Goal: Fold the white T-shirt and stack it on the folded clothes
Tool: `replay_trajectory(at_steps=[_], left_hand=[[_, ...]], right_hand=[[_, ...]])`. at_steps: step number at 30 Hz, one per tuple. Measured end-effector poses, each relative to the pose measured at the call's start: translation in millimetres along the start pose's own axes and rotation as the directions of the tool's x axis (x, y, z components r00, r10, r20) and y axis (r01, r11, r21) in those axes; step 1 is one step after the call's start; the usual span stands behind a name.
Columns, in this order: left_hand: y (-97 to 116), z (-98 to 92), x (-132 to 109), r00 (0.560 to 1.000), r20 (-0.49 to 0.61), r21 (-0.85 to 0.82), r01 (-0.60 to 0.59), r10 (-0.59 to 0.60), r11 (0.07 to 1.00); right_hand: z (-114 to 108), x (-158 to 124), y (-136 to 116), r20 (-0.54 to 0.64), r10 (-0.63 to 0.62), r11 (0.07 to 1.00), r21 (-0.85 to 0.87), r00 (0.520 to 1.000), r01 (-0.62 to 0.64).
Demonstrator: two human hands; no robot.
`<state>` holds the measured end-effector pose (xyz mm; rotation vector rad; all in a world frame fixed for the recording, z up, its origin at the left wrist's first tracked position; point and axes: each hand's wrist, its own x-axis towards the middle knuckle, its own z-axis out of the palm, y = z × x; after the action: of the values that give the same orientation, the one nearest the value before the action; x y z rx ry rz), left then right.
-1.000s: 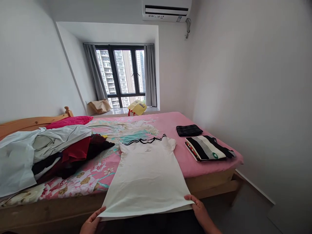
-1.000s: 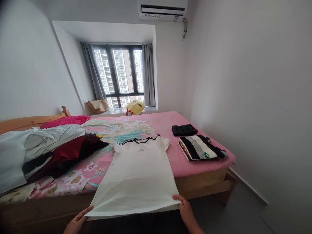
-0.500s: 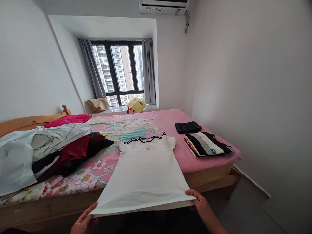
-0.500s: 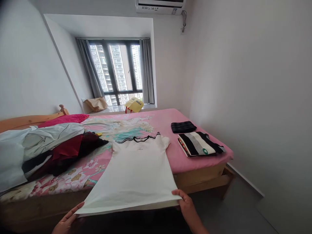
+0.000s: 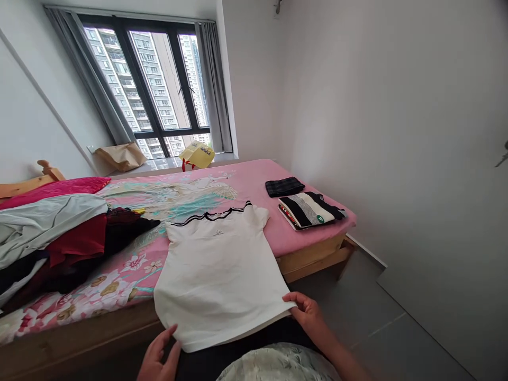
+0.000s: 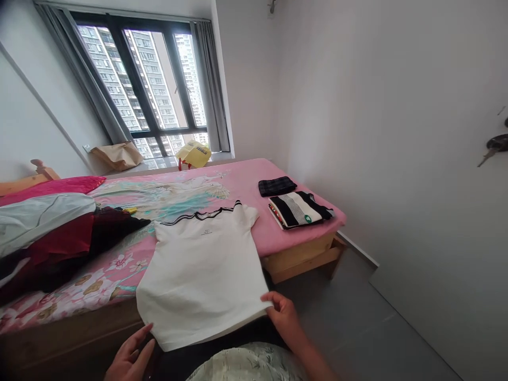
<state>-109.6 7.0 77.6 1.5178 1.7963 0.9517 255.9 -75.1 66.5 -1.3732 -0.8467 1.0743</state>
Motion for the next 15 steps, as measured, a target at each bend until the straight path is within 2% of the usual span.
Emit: replay_trajectory(at_steps=[1, 2, 4, 6, 8, 9, 11, 15], left_hand=[[21.7, 16.4, -9.8, 0.986, 0.127, -0.036, -0.107, 0.111, 0.994], [43.1, 33.8, -19.7, 0.947, 0.232, -0.056, -0.216, 0.223, 0.975], [82.5, 69.0, -37.6, 0.814, 0.436, -0.063, -0.397, 0.383, 0.916], [114.0, 100.3, -50.6, 0.690, 0.553, -0.026, -0.546, 0.467, 0.837], [136.2, 124.9, -58.5, 0.601, 0.600, 0.025, -0.674, 0.528, 0.738], [144.1, 134.6, -61.0, 0.570, 0.608, 0.053, -0.724, 0.553, 0.688], [154.7, 149.6, -64.4, 0.540, 0.605, 0.111, -0.785, 0.586, 0.609], [161.5, 169.9, -65.5, 0.556, 0.579, 0.245, -0.816, 0.596, 0.524]], right_hand=[[1.2, -1.5, -3.7, -0.009, -0.017, 1.000, -0.021, 1.000, 0.017], [2.2, -2.7, -7.1, -0.024, -0.039, 0.998, -0.047, 0.999, 0.038], [3.5, -4.7, -12.9, -0.059, -0.096, 0.991, -0.101, 0.994, 0.089], [3.7, -6.1, -17.8, -0.089, -0.157, 0.978, -0.150, 0.984, 0.142], [3.3, -7.4, -22.2, -0.098, -0.189, 0.968, -0.187, 0.977, 0.168], [3.1, -8.2, -24.1, -0.094, -0.196, 0.964, -0.200, 0.976, 0.174], [3.1, -9.7, -27.5, -0.088, -0.197, 0.961, -0.212, 0.976, 0.175], [6.0, -12.9, -31.3, -0.077, -0.213, 0.950, -0.248, 0.974, 0.189]])
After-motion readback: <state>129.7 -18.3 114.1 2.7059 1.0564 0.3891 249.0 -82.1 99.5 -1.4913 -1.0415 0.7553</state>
